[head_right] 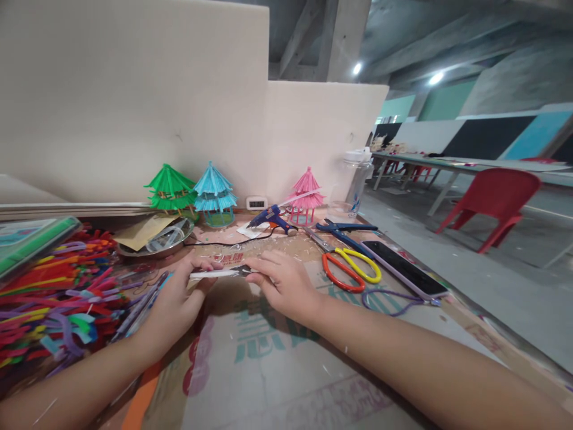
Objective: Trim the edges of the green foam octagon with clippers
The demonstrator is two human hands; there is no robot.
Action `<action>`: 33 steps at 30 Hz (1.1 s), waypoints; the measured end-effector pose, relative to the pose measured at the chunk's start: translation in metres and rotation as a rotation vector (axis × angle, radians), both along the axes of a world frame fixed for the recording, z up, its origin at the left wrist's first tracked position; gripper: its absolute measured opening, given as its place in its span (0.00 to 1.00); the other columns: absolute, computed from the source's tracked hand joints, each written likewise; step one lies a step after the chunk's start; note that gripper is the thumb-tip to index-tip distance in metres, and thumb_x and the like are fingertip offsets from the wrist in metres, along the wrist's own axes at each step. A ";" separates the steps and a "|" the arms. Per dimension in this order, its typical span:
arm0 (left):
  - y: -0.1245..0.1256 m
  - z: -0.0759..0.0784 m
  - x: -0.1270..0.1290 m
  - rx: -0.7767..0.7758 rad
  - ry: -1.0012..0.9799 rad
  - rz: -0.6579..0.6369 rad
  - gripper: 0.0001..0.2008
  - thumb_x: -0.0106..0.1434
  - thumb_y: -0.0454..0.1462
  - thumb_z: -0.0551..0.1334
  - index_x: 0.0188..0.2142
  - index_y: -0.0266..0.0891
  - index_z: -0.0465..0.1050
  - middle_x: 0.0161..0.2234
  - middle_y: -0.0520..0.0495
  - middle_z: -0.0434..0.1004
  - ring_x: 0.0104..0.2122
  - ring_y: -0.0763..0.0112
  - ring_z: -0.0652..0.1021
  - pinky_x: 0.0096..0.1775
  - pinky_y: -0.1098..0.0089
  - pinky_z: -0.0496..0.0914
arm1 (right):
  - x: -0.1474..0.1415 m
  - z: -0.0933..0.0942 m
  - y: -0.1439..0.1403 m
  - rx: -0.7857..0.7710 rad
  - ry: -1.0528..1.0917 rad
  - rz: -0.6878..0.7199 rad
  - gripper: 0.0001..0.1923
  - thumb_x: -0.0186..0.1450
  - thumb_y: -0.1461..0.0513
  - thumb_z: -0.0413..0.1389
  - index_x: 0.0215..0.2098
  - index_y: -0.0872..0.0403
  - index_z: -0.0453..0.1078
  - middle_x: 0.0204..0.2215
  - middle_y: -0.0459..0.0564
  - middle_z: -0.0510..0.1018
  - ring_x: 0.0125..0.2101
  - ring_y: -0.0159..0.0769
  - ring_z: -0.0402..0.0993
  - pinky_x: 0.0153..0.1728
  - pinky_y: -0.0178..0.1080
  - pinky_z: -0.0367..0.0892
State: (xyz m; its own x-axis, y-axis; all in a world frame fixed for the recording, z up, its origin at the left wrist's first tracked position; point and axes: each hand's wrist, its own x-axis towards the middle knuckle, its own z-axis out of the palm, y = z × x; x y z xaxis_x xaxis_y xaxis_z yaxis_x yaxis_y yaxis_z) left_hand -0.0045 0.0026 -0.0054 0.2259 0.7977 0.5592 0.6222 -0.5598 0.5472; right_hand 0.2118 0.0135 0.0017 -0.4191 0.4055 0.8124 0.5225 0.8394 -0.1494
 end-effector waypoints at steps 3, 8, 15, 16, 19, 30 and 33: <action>0.000 0.000 0.000 0.007 -0.009 -0.008 0.13 0.56 0.26 0.51 0.38 0.42 0.63 0.39 0.50 0.70 0.43 0.66 0.71 0.46 0.64 0.65 | 0.001 -0.001 0.001 -0.006 -0.015 -0.009 0.18 0.70 0.56 0.43 0.40 0.56 0.73 0.22 0.48 0.70 0.25 0.34 0.65 0.26 0.35 0.61; 0.000 0.001 0.001 0.009 -0.022 -0.011 0.12 0.57 0.27 0.52 0.38 0.42 0.63 0.38 0.51 0.70 0.43 0.67 0.71 0.46 0.65 0.65 | 0.001 0.000 0.001 0.002 -0.020 -0.016 0.19 0.70 0.56 0.43 0.40 0.57 0.73 0.23 0.49 0.72 0.26 0.34 0.67 0.27 0.35 0.62; 0.000 0.001 0.001 -0.012 -0.014 0.044 0.06 0.61 0.34 0.53 0.38 0.42 0.64 0.37 0.49 0.72 0.42 0.65 0.72 0.45 0.64 0.65 | 0.001 -0.001 0.001 -0.029 0.031 -0.035 0.19 0.70 0.56 0.44 0.38 0.57 0.74 0.23 0.50 0.72 0.26 0.35 0.68 0.27 0.36 0.63; 0.001 0.000 0.001 -0.021 -0.020 0.055 0.06 0.62 0.36 0.53 0.39 0.42 0.64 0.37 0.49 0.72 0.41 0.65 0.73 0.44 0.64 0.66 | 0.001 -0.001 0.001 -0.040 0.062 -0.038 0.18 0.69 0.56 0.44 0.39 0.56 0.73 0.24 0.50 0.73 0.27 0.36 0.69 0.28 0.36 0.64; 0.001 0.000 0.002 -0.066 -0.054 0.082 0.08 0.62 0.39 0.54 0.40 0.42 0.65 0.37 0.49 0.73 0.39 0.64 0.73 0.41 0.65 0.67 | 0.002 -0.003 0.003 -0.083 0.122 -0.028 0.16 0.69 0.56 0.46 0.41 0.54 0.73 0.26 0.50 0.75 0.29 0.36 0.71 0.30 0.37 0.66; -0.002 0.001 0.005 -0.115 -0.109 0.086 0.09 0.60 0.40 0.56 0.41 0.41 0.66 0.38 0.48 0.75 0.39 0.63 0.74 0.41 0.64 0.69 | 0.002 -0.006 0.006 -0.093 0.099 -0.059 0.15 0.68 0.56 0.47 0.41 0.53 0.73 0.26 0.50 0.74 0.29 0.37 0.71 0.29 0.38 0.66; -0.003 0.002 0.006 -0.107 -0.120 0.081 0.10 0.60 0.40 0.56 0.40 0.41 0.66 0.38 0.48 0.75 0.39 0.64 0.74 0.41 0.65 0.69 | 0.002 -0.006 0.006 -0.071 0.075 -0.070 0.16 0.68 0.55 0.47 0.41 0.55 0.73 0.25 0.50 0.73 0.29 0.37 0.70 0.29 0.37 0.65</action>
State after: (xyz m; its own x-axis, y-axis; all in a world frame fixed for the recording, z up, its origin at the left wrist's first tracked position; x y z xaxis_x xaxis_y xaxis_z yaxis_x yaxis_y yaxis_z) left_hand 0.0014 -0.0007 -0.0029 0.0954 0.8669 0.4892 0.5899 -0.4451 0.6737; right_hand 0.2138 0.0195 -0.0039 -0.3267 0.4893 0.8086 0.5644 0.7873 -0.2484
